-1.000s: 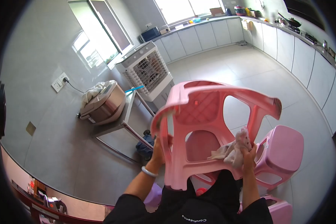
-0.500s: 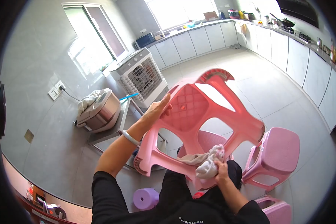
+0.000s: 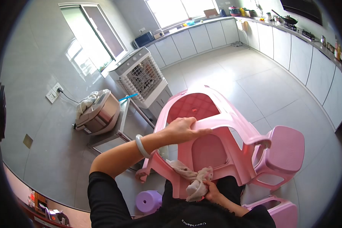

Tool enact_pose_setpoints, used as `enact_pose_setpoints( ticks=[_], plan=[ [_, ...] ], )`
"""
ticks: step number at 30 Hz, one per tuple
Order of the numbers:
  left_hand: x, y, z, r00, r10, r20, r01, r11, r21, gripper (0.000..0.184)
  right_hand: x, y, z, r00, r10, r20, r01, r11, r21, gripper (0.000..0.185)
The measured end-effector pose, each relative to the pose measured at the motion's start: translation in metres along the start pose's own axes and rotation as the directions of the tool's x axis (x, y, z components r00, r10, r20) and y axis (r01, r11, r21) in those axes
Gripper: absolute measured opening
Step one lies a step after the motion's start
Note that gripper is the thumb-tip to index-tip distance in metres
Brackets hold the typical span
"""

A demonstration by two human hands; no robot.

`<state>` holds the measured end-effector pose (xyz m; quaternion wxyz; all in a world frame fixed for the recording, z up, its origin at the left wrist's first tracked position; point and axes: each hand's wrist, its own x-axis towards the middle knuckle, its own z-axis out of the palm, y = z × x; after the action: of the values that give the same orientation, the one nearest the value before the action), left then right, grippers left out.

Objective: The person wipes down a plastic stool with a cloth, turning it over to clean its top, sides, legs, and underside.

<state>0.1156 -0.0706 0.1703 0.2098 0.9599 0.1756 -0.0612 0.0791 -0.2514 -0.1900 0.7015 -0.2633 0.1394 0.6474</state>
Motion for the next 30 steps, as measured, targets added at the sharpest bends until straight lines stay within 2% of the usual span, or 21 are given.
enact_pose_setpoints(
  ticks=[3, 6, 7, 8, 9, 10, 12, 13, 14, 15, 17, 19, 21, 22, 24, 25, 26, 27, 28, 29, 30],
  plan=[
    [-0.007, 0.006, 0.01, 1.0, 0.012, -0.028, -0.012, 1.0, 0.015, 0.083, -0.003, 0.001, -0.001, 0.998, 0.052, -0.016, -0.053, 0.998, -0.029, 0.044],
    [-0.008, -0.002, 0.003, 0.998, 0.05, 0.026, -0.049, 0.998, -0.029, 0.08, -0.001, -0.007, -0.002, 0.978, 0.144, 0.149, -0.15, 0.988, 0.035, 0.043],
    [-0.009, -0.007, 0.0, 0.995, 0.087, 0.044, -0.086, 0.996, -0.032, 0.073, -0.002, -0.006, -0.001, 0.999, 0.043, 0.009, -0.043, 0.999, 0.016, 0.043],
    [-0.011, -0.017, -0.001, 0.985, 0.165, 0.046, -0.156, 0.975, -0.156, 0.059, -0.002, -0.011, -0.004, 0.991, 0.039, 0.13, -0.042, 0.999, 0.021, 0.043],
    [-0.007, -0.035, 0.002, 0.938, 0.341, -0.054, -0.344, 0.911, -0.228, 0.044, -0.007, -0.016, 0.005, 0.993, 0.008, 0.121, -0.012, 0.999, 0.034, 0.044],
    [-0.008, -0.042, -0.001, 0.956, 0.287, -0.064, -0.291, 0.898, -0.328, 0.037, -0.006, -0.021, 0.006, 0.983, -0.016, 0.181, 0.009, 0.999, 0.041, 0.043],
    [0.001, -0.078, -0.001, 0.915, 0.351, -0.199, -0.366, 0.929, -0.044, 0.031, -0.015, -0.036, 0.017, 0.967, 0.011, 0.254, -0.024, 0.999, 0.046, 0.042],
    [0.003, -0.091, -0.002, 0.935, 0.27, -0.23, -0.285, 0.958, -0.033, 0.032, -0.013, -0.041, 0.016, 0.957, -0.02, 0.288, 0.012, 1.0, 0.028, 0.043],
    [0.0, -0.097, 0.001, 0.933, 0.119, -0.339, -0.057, 0.981, 0.186, 0.037, -0.016, -0.047, 0.021, 0.956, -0.079, 0.283, 0.078, 0.997, 0.017, 0.043],
    [0.001, -0.104, -0.002, 0.938, -0.085, -0.335, 0.184, 0.943, 0.277, 0.048, -0.02, -0.054, 0.03, 0.949, -0.135, 0.284, 0.141, 0.99, -0.001, 0.043],
    [-0.004, -0.119, -0.008, 0.899, -0.258, -0.353, 0.358, 0.898, 0.256, 0.07, -0.024, -0.065, 0.044, 0.924, -0.244, 0.294, 0.232, 0.97, 0.077, 0.042],
    [0.011, -0.161, -0.009, 0.916, -0.315, -0.25, 0.349, 0.931, 0.107, 0.076, -0.029, -0.077, 0.062, 0.892, -0.349, 0.287, 0.318, 0.936, 0.149, 0.041],
    [0.029, -0.205, 0.012, 0.946, -0.243, -0.216, 0.192, 0.954, -0.232, 0.077, -0.034, -0.094, 0.083, 0.856, -0.448, 0.259, 0.401, 0.891, 0.213, 0.04],
    [0.031, -0.208, 0.014, 0.956, -0.203, -0.212, 0.106, 0.913, -0.395, 0.078, -0.032, -0.107, 0.089, 0.825, -0.491, 0.28, 0.461, 0.871, 0.169, 0.039],
    [0.03, -0.193, 0.016, 0.936, -0.108, -0.336, 0.035, 0.975, -0.218, 0.078, -0.027, -0.133, 0.098, 0.759, -0.561, 0.33, 0.569, 0.818, 0.082, 0.035],
    [0.029, -0.183, 0.018, 0.917, -0.059, -0.394, 0.01, 0.992, -0.125, 0.078, -0.021, -0.142, 0.102, 0.738, -0.61, 0.289, 0.633, 0.774, 0.015, 0.034],
    [0.039, -0.189, 0.021, 0.94, -0.015, -0.341, 0.011, 1.0, -0.015, 0.074, -0.01, -0.15, 0.107, 0.709, -0.656, 0.259, 0.689, 0.723, -0.056, 0.032],
    [0.05, -0.2, 0.024, 0.971, 0.023, -0.237, -0.045, 0.995, -0.087, 0.07, 0.002, -0.157, 0.113, 0.674, -0.696, 0.246, 0.734, 0.667, -0.126, 0.031],
    [0.049, -0.19, 0.021, 0.984, -0.054, -0.167, 0.062, 0.997, 0.044, 0.069, 0.019, -0.164, 0.115, 0.65, -0.737, 0.187, 0.748, 0.576, -0.33, 0.03],
    [0.055, -0.197, 0.026, 0.987, -0.018, -0.162, 0.025, 0.999, 0.041, 0.067, 0.036, -0.174, 0.108, 0.643, -0.714, 0.277, 0.758, 0.54, -0.367, 0.039],
    [0.045, -0.172, 0.019, 0.989, -0.077, -0.128, 0.084, 0.995, 0.053, 0.064, 0.07, -0.185, 0.09, 0.407, -0.753, 0.516, 0.798, 0.018, -0.603, 0.039]
  ],
)
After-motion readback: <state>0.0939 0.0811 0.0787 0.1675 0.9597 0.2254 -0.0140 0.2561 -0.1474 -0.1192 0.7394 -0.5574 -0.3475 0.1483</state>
